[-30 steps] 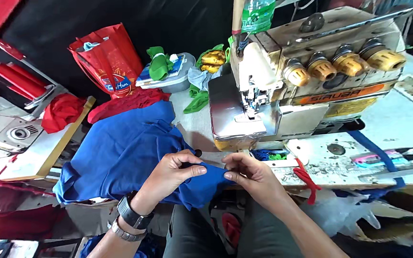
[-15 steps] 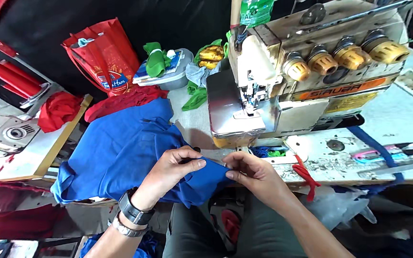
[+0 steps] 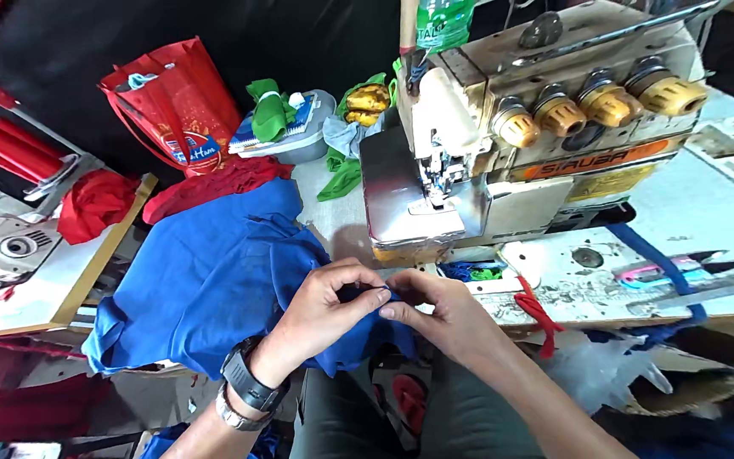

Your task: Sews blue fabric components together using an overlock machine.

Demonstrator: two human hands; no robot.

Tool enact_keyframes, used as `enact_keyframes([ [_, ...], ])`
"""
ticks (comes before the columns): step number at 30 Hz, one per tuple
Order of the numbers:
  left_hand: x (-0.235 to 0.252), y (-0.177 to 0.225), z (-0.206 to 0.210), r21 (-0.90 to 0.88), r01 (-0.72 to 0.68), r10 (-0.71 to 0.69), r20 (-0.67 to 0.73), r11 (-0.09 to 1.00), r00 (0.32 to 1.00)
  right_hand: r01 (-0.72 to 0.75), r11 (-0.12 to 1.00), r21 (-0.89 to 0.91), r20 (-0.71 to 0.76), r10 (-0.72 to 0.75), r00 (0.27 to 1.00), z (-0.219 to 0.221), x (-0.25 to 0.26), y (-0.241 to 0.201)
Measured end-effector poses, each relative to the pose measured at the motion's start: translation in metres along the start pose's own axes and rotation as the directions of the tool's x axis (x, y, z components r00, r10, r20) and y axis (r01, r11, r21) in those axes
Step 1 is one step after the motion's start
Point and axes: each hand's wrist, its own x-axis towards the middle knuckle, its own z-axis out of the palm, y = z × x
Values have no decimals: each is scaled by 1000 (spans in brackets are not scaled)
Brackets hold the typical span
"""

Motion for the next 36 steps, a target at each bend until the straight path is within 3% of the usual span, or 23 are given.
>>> enact_keyframes([
  [6, 14, 4, -7, 7, 7, -6, -91, 1000, 996, -11, 995, -98, -111, 0, 994, 9, 8, -13],
  [13, 91, 58, -25, 274, -200, 237, -110, 941, 965, 61, 991, -118, -306, -94, 947, -36, 42, -51],
  [16, 103, 42, -1, 296, -152, 173, -47, 943, 984, 11, 994, -108, -323, -45, 945, -45, 30, -26],
  [19, 102, 16, 20, 308, -72, 78, -6, 949, 997, -139, 990, 21, -295, 139, 945, -41, 12, 3],
  [21, 101, 9, 25, 310, -86, 94, -11, 947, 995, -118, 991, 63, -292, 132, 947, -38, 6, 11],
  [24, 103, 8, 28, 362, -78, 97, -35, 929, 995, -41, 999, -34, -308, 28, 951, -38, 9, 13],
  [29, 106, -9, 29, 445, -104, 209, -194, 890, 958, -111, 937, -330, -336, -7, 942, -37, 13, 9],
  [34, 63, 1, 32, 528, -31, 278, -396, 849, 875, -137, 944, -299, -296, 45, 954, -39, 15, 1],
  [36, 44, 13, 56, 510, -9, 227, -368, 860, 901, -176, 950, -260, -264, 106, 959, -41, 15, -6],
])
